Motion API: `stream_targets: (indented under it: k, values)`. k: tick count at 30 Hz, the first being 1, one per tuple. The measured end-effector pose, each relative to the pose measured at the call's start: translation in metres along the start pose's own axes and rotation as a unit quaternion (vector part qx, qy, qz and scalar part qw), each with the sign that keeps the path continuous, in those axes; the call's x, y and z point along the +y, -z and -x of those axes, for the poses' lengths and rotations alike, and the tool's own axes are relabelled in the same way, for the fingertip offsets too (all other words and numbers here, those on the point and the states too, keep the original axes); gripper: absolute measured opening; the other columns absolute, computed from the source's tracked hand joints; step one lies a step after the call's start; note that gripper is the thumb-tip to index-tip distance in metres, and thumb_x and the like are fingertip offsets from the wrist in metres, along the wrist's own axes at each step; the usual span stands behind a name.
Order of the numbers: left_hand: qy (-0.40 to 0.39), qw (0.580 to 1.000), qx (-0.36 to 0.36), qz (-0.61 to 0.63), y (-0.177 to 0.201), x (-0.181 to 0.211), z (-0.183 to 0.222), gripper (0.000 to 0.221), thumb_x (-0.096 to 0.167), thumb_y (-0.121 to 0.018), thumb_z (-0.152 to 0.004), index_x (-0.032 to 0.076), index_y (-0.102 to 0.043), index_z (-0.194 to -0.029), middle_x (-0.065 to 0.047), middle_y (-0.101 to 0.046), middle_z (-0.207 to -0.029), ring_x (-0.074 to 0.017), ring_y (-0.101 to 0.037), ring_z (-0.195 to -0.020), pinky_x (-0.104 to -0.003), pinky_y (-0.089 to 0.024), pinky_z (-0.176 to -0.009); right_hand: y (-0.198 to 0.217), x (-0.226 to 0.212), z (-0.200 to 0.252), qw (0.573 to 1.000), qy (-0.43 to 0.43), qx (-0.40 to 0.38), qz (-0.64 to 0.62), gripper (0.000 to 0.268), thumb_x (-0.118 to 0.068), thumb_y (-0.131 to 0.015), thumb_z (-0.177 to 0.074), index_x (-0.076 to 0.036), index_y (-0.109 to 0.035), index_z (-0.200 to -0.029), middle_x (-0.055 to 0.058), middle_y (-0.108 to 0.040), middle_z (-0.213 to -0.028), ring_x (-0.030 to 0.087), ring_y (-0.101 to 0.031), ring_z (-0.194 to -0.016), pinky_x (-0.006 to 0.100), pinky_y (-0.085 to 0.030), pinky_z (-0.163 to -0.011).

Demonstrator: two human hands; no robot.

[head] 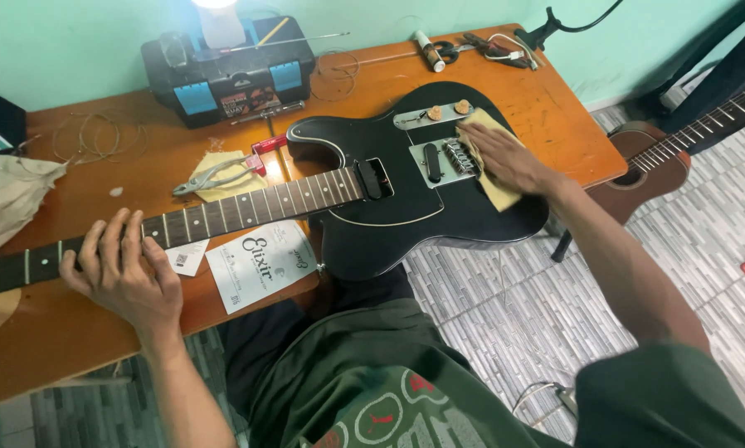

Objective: Cleaning the surface of an electric guitar using a spray cleaner and a cloth on a workbench.

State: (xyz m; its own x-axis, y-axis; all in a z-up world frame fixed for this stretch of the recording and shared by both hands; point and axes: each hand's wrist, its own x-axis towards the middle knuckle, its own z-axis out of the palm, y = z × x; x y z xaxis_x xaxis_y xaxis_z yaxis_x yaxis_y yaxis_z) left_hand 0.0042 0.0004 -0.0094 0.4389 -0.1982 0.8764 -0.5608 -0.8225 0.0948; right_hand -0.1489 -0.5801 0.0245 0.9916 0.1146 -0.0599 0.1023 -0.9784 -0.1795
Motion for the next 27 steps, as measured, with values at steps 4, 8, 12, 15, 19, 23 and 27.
stream_targets:
  k: [4,8,12,15,19,23,27]
  values:
    - [0.001,1.0,0.002,-0.001,0.002,0.003,-0.003,0.043,0.017,-0.05,-0.116,-0.003,-0.088,-0.121,-0.014,-0.082,-0.13,-0.0297,-0.063,-0.128,-0.045,-0.027,-0.118,0.01,0.014,-0.018,0.991,0.106,0.036,-0.078,0.058,-0.038,-0.011,-0.11,-0.016,-0.018,-0.163,0.011,-0.02,-0.171,0.029,-0.015,-0.159,0.054,-0.009,-0.128]
    - [0.02,1.0,0.004,0.003,-0.005,-0.003,0.001,0.041,0.021,-0.05,-0.115,0.002,-0.086,-0.122,-0.012,-0.08,-0.129,-0.0311,-0.064,-0.125,-0.05,-0.027,-0.116,-0.003,0.035,-0.008,0.986,0.144,0.063,-0.055,0.058,-0.037,-0.016,-0.112,-0.013,-0.022,-0.164,0.01,-0.021,-0.171,0.028,-0.018,-0.159,0.049,-0.015,-0.127]
    - [0.011,1.0,-0.001,-0.003,-0.016,-0.019,0.01,0.035,0.023,-0.052,-0.109,0.009,-0.08,-0.125,-0.008,-0.076,-0.13,-0.0285,-0.062,-0.125,-0.049,-0.027,-0.114,-0.011,0.048,0.007,0.995,-0.089,0.033,-0.043,0.065,-0.053,-0.014,-0.107,-0.024,-0.014,-0.166,0.001,-0.006,-0.173,0.025,-0.002,-0.158,0.051,-0.004,-0.125]
    - [0.004,1.0,0.006,0.006,-0.021,-0.026,0.014,0.034,0.021,-0.055,-0.104,0.014,-0.077,-0.128,-0.006,-0.073,-0.131,-0.0279,-0.063,-0.124,-0.049,-0.025,-0.113,-0.001,0.034,0.007,0.982,-0.149,0.028,-0.111,0.062,-0.06,-0.01,-0.108,-0.035,-0.02,-0.165,-0.005,0.012,-0.173,0.03,0.017,-0.155,0.063,0.008,-0.12]
    - [-0.001,1.0,0.002,0.006,-0.017,-0.021,0.011,0.034,0.02,-0.055,-0.105,0.014,-0.078,-0.129,-0.006,-0.073,-0.131,-0.0273,-0.063,-0.124,-0.048,-0.025,-0.113,0.028,0.012,-0.021,0.977,-0.142,0.036,-0.156,0.063,-0.052,-0.01,-0.111,-0.03,-0.006,-0.169,0.001,0.013,-0.173,0.033,0.018,-0.155,0.064,0.011,-0.119]
    - [-0.006,1.0,-0.003,0.012,-0.015,-0.018,0.01,0.035,0.02,-0.055,-0.106,0.013,-0.078,-0.13,-0.007,-0.074,-0.133,-0.0283,-0.063,-0.125,-0.049,-0.024,-0.113,0.059,-0.038,-0.064,0.968,-0.132,-0.031,-0.212,0.08,-0.068,-0.014,-0.105,-0.016,-0.007,-0.166,0.017,0.0,-0.171,0.042,0.008,-0.154,0.061,0.014,-0.123]
    - [0.014,1.0,-0.002,0.002,-0.006,-0.001,-0.003,0.043,0.021,-0.048,-0.114,0.002,-0.085,-0.119,-0.012,-0.081,-0.126,-0.0287,-0.063,-0.125,-0.047,-0.027,-0.117,0.064,-0.051,-0.076,0.969,-0.027,-0.111,-0.22,0.083,-0.071,0.0,-0.09,-0.019,-0.014,-0.153,0.006,0.017,-0.167,0.023,0.035,-0.15,0.057,0.029,-0.116]
